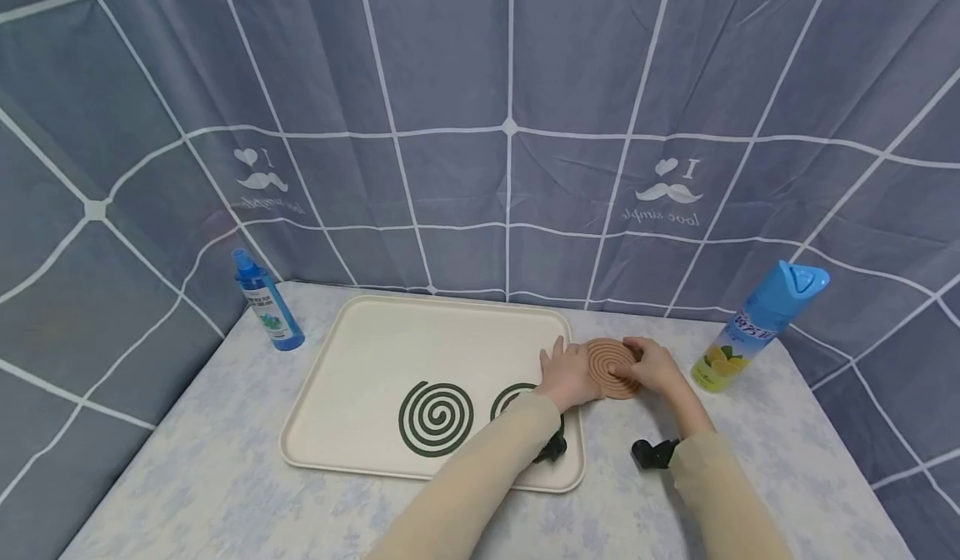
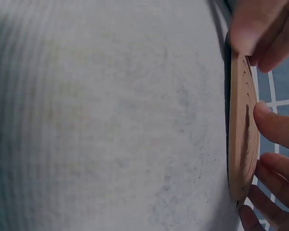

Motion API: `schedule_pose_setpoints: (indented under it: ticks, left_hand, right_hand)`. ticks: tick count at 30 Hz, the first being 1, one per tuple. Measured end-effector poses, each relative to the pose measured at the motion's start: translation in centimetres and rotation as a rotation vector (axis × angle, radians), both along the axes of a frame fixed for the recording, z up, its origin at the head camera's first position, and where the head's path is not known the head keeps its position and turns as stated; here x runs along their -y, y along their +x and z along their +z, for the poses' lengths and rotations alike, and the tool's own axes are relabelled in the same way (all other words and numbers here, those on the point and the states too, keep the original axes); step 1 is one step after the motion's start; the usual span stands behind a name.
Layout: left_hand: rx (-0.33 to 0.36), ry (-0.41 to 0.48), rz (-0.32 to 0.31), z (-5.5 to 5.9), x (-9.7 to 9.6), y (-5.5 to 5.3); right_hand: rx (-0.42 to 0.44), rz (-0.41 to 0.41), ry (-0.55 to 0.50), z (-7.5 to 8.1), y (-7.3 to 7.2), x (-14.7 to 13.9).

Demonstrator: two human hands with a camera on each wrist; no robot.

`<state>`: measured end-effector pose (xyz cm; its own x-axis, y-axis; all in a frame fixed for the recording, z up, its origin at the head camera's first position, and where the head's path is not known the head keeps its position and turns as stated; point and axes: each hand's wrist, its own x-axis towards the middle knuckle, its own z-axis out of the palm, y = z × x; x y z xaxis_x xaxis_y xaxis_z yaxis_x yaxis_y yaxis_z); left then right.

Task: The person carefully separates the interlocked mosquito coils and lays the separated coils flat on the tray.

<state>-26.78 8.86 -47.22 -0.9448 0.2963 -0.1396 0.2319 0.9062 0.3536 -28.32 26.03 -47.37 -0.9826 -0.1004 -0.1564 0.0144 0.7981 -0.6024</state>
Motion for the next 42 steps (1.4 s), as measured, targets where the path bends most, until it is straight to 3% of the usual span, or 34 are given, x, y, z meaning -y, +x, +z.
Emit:
schedule_pose_setpoints:
  ticks: [6,9,14,17,22,24,27,32,35,37,42]
  left_hand:
    - [-0.012,-0.069,0.002,-0.3,-0.2,0.1]
    - [-0.006,-0.048,0.004,0.0,0.0,0.3]
    - [-0.014,-0.015,-0.024,0.2,0.4,0.6]
    - [-0.022,0.008,-0.046,0.1,0.6,0.7]
    - [-0.018,0.097,-0.075,0.6,1.2,0.6]
    - [-0.023,0.188,-0.08,0.9,1.6,0.5]
    - [-0.007,0.41,-0.062,1.6,2.4,0.5]
    - [0.126,0.896,0.035,2.5,4.3,1.2]
    - [0.213,1.112,0.1,2.9,5.5,2.0]
    - [0.246,1.208,0.131,3.1,6.2,2.6]
    - [0.187,1.257,0.192,3.4,7.4,4.6]
  right_hand:
    - [-0.002,-0.025,-0.027,0.0,0.0,0.1]
    - [0.008,-0.099,-0.074,-0.1,0.0,0.0]
    - [0.055,-0.239,-0.25,-0.1,0.6,-0.6]
    - [0.109,-0.264,-0.334,0.0,0.9,-0.9]
    - [0.156,-0.265,-0.389,1.1,1.6,-0.8]
    - [0.147,-0.275,-0.413,1.8,2.0,-0.6]
    - [0.131,-0.295,-0.462,2.9,2.6,-0.1]
    - [0.132,-0.3,-0.655,4.6,3.7,1.7]
    - [0.126,-0.294,-0.835,5.5,4.7,3.4]
    - [0.121,-0.297,-0.951,5.9,5.4,4.7]
    - [0.094,-0.363,-1.163,6.1,6.9,8.0]
